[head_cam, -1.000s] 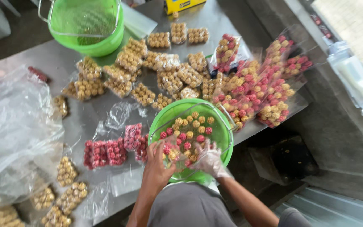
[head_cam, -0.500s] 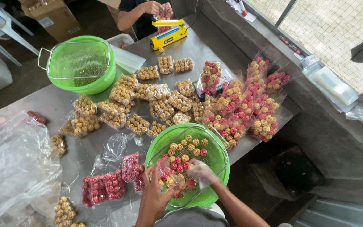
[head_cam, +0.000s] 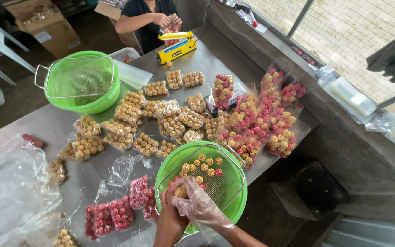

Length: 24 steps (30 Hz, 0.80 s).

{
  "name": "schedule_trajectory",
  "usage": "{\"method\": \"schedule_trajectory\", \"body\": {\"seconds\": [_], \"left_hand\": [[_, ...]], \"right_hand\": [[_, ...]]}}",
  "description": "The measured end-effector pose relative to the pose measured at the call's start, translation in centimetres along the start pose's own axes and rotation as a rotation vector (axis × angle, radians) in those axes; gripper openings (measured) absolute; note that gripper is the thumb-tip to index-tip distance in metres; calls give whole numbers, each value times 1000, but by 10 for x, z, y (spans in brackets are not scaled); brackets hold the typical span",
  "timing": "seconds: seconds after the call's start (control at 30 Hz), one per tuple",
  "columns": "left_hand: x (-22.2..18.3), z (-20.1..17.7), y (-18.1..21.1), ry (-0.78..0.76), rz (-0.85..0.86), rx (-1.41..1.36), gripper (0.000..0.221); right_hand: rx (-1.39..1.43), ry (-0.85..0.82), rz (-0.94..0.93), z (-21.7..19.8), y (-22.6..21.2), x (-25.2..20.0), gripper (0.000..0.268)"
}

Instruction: The person sorts small round food items from a green strainer into clear plastic bags on a metal table. They handle both red and beige-colored items, placing them into bags and arranging the filled bags on the table.

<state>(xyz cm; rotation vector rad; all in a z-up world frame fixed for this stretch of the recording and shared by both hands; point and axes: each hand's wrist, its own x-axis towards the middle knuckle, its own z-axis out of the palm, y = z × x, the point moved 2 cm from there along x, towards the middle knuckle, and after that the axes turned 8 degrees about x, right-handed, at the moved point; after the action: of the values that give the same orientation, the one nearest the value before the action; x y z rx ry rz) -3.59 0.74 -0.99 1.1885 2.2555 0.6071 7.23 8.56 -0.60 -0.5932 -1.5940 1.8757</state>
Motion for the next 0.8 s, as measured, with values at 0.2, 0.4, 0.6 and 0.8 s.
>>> {"method": "schedule_trajectory", "body": {"seconds": [0.2,0.4,0.6,0.8], "left_hand": [[5,-3,-21,22,22,102,106],[9,0,-38,4,73,62,102],[7,-2,-31,17,64,61,104],[0,-8,-20,-40,-82,-14,102]], "right_hand": [[130,-14,99,-59,33,7,47],[-641,287,357,-117,84,70,73],[-948,-64,740,-62,98,53,93],[-1131,-280,685,-39,114,16,82]]}}
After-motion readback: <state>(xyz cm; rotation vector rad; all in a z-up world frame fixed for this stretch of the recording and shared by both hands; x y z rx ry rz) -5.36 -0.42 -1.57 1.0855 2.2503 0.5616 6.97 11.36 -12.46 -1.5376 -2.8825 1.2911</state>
